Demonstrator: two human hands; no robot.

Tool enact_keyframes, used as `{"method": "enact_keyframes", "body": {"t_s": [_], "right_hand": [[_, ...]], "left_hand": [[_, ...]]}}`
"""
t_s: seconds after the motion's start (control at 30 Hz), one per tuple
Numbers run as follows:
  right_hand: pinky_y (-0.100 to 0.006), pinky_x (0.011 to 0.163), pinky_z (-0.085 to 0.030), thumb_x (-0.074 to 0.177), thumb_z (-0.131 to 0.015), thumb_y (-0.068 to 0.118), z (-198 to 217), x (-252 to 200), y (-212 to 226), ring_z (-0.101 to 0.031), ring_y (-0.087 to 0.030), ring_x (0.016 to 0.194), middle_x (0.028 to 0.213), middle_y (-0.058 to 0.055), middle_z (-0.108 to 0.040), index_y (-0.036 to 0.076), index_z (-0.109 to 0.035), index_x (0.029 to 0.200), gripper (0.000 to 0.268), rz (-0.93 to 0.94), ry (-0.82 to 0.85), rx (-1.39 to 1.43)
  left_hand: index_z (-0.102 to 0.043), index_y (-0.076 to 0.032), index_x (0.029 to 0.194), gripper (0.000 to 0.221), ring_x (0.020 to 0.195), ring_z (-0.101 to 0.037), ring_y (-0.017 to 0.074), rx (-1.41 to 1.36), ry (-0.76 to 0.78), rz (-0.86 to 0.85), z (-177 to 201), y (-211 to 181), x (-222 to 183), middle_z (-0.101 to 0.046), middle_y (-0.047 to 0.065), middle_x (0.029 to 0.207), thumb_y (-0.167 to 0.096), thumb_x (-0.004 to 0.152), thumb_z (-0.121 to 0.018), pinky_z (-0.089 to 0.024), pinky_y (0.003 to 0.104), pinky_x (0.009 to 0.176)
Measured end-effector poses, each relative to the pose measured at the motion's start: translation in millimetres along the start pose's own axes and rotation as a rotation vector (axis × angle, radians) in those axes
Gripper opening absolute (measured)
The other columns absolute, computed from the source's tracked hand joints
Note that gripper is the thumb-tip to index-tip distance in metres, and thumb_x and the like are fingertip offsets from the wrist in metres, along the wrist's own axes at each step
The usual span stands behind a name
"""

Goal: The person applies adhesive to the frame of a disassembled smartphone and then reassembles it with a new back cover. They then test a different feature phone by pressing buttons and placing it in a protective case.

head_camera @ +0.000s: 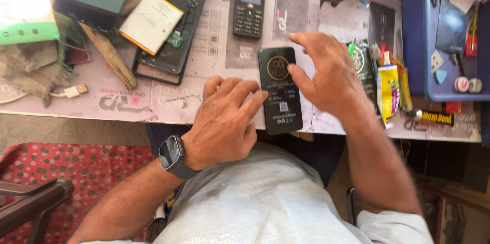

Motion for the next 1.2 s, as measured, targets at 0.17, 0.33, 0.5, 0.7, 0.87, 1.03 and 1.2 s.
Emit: {"method": "enact_keyframes", "body": {"t_s": [0.17, 0.33, 0.5, 0.7, 0.87, 1.03, 1.2], "right_hand": [[-0.043, 0.079, -0.058, 0.095, -0.074, 0.027, -33, 64, -42, -0.073, -0.026, 0.084, 0.105, -0.012, -0.073, 0.006, -0.061, 0.134, 0.046, -0.113, 0.168, 0.121], [-0.042, 0.085, -0.058, 0.087, -0.076, 0.055, -63, 105, -64, -0.076, -0.029, 0.09, 0.096, -0.019, -0.077, 0.011, -0.057, 0.138, 0.071, -0.467, 0.257, 0.028], [-0.048, 0.084, -0.055, 0.072, -0.089, 0.055, -70, 124, -43, -0.07, -0.039, 0.098, 0.105, -0.025, -0.072, 0.002, -0.048, 0.141, 0.096, -0.349, 0.104, -0.106], [-0.045, 0.086, -0.057, 0.075, -0.09, 0.056, -82, 118, -65, -0.073, -0.035, 0.099, 0.106, -0.022, -0.073, 0.001, -0.062, 0.123, 0.078, -0.359, 0.136, -0.037], [-0.045, 0.067, -0.055, 0.093, -0.084, 0.056, -54, 96, -55, -0.07, -0.032, 0.073, 0.084, -0.019, -0.072, 0.001, -0.072, 0.097, 0.057, -0.249, 0.107, -0.226], [-0.023, 0.063, -0.05, 0.103, -0.074, 0.022, 2, 46, 5, -0.066, -0.011, 0.075, 0.098, -0.011, -0.071, -0.005, -0.066, 0.115, 0.03, 0.143, 0.044, 0.143], [-0.021, 0.05, -0.05, 0.092, -0.08, 0.033, 11, -4, 37, -0.063, -0.009, 0.065, 0.095, -0.014, -0.071, -0.003, -0.068, 0.112, 0.043, 0.15, 0.031, 0.21]], "left_hand": [[-0.061, 0.001, 0.122, 0.047, 0.115, -0.06, 0.0324, 0.106, -0.11, 0.047, 17, 18, 15, -0.061, 0.018, 0.124, -0.004, 0.076, -0.068, -0.038, 0.048, 0.098], [-0.062, 0.006, 0.123, 0.043, 0.098, -0.06, 0.0339, 0.347, -0.059, 0.272, 20, 59, 54, -0.064, 0.018, 0.106, -0.009, 0.083, -0.066, -0.038, 0.05, 0.088], [-0.064, -0.002, 0.099, 0.021, 0.094, -0.062, 0.0325, 0.335, -0.008, 0.262, 8, 69, 65, -0.068, 0.015, 0.097, -0.007, 0.079, -0.062, -0.038, 0.051, 0.09], [-0.064, -0.002, 0.102, 0.022, 0.089, -0.063, 0.0376, 0.041, 0.008, 0.207, 27, 20, 36, -0.067, 0.018, 0.091, -0.013, 0.084, -0.066, -0.043, 0.051, 0.086], [-0.073, -0.008, 0.086, 0.019, 0.069, -0.071, 0.0269, -0.472, 0.4, 0.591, -15, 37, -88, -0.073, 0.011, 0.074, -0.026, 0.079, -0.076, -0.055, 0.042, 0.063], [-0.07, -0.003, 0.089, 0.008, 0.067, -0.057, 0.018, -0.902, -0.447, 1.195, -42, 138, -224, -0.065, 0.005, 0.078, -0.008, 0.088, -0.076, -0.045, 0.035, 0.06], [-0.058, -0.014, 0.105, 0.021, 0.086, -0.069, 0.0155, -1.343, -0.963, 1.14, -67, 189, -271, -0.07, -0.001, 0.095, -0.012, 0.091, -0.073, -0.056, 0.033, 0.078]]}}
Point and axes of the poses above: each hand's wrist, its own x-axis towards the middle knuckle, its own z-axis out of the back of the hand, y = z × x, the point moved 9 cm from there along x, towards the middle knuckle
